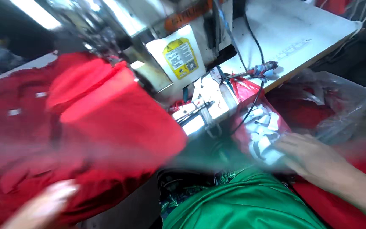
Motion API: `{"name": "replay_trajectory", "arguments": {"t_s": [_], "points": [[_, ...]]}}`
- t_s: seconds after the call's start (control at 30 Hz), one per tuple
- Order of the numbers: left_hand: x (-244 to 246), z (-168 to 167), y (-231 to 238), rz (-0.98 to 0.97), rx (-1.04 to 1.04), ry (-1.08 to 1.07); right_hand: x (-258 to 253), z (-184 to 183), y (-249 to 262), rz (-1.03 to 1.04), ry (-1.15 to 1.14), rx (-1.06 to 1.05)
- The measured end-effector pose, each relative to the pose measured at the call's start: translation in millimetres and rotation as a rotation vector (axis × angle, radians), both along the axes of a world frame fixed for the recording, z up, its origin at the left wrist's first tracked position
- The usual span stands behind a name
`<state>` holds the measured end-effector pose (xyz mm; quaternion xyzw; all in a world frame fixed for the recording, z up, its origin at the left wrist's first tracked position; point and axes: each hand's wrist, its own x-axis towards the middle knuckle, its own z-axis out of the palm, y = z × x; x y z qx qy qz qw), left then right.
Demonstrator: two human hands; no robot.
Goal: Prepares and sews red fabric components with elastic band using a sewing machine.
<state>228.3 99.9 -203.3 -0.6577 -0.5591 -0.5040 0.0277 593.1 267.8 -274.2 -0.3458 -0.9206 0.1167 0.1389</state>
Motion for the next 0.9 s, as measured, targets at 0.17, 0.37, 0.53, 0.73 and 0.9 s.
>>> {"name": "replay_trajectory", "arguments": {"t_s": [0.17,0.37,0.53,0.73,0.9], "points": [[47.3,-44.0,18.1,-0.231,-0.223,0.006,7.9,19.8,15.5,0.019,0.024,-0.017],[78.2,-47.0,40.6,-0.363,-0.322,-0.100,-1.4,29.5,17.5,-0.026,0.015,-0.209],[97.0,-56.2,56.3,-0.468,-0.362,-0.139,0.2,51.4,25.7,-0.114,0.149,-0.281],[138.6,-61.2,87.3,-0.406,-0.319,0.081,4.2,57.6,34.3,-0.149,0.329,-0.347],[172.3,-79.7,134.3,-0.309,-0.275,0.389,-2.8,78.6,47.4,-0.095,0.404,-0.306]]}}
